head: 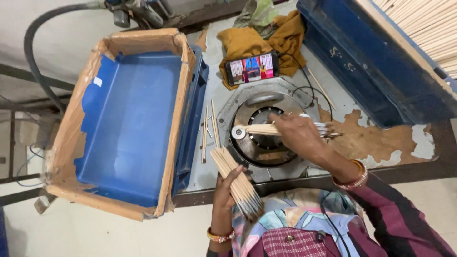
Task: Manually placing thin sticks into a circular assembly jig to bundle or process them.
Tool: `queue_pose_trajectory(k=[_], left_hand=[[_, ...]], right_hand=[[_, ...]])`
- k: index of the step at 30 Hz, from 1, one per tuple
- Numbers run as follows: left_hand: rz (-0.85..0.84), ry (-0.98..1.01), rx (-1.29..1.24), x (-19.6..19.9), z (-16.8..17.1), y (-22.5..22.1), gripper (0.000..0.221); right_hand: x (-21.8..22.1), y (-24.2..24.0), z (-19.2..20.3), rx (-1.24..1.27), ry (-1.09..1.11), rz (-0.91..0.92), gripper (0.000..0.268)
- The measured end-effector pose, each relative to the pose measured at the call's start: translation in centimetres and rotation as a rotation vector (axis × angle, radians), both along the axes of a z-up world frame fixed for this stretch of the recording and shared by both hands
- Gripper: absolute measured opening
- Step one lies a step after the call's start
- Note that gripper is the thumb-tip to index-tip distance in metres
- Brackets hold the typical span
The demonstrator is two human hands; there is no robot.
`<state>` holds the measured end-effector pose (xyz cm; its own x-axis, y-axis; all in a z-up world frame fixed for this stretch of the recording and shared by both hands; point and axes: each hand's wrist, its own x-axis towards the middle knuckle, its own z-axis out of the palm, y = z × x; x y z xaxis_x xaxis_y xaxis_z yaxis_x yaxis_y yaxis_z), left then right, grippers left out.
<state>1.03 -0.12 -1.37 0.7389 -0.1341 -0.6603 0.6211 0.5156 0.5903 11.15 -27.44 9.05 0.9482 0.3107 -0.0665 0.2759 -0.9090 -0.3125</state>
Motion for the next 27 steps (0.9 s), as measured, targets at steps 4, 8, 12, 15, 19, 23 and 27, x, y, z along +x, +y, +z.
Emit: queue_pose_trajectory(k=[4, 8, 12, 15, 19, 23, 27], left_hand=[[0.194, -0.025, -0.153, -0.8, 0.3, -0.1, 0.052], [0.061, 0.113, -0.055, -1.3, 0.0, -0.2, 0.053], [-0.05, -0.062, 0.073, -1.9, 0.3, -0.7, 0.047], [-0.086, -0.293, 0.092, -1.5, 3.1, -1.9, 0.046], [-0.244, -0.829, 0.369, 0.7, 5.2, -1.0, 0.041], [-0.203, -0.349, 0.198, 1.1, 3.3, -1.3, 0.036], [0.08, -0.049, -0.174, 0.1, -1.9, -0.3, 0.036]], right_hand=[[0.3, 1.0, -1.4, 0.156, 0.006, -0.018, 0.033], [0.2, 1.4, -2.8, 0.187, 0.025, -0.064, 0.044], [-0.8, 1.5, -1.2, 0.272, 0.003, -0.068, 0.037], [-3.7, 3.2, 2.7, 0.689, -0.075, 0.063, 0.037], [-3.5, 2.7, 2.6, 0.457, 0.472, 0.343, 0.037], [-3.2, 0.4, 5.2, 0.585, -0.124, 0.131, 0.028], [1.2, 0.6, -1.2, -0.04, 0.105, 0.018, 0.033]])
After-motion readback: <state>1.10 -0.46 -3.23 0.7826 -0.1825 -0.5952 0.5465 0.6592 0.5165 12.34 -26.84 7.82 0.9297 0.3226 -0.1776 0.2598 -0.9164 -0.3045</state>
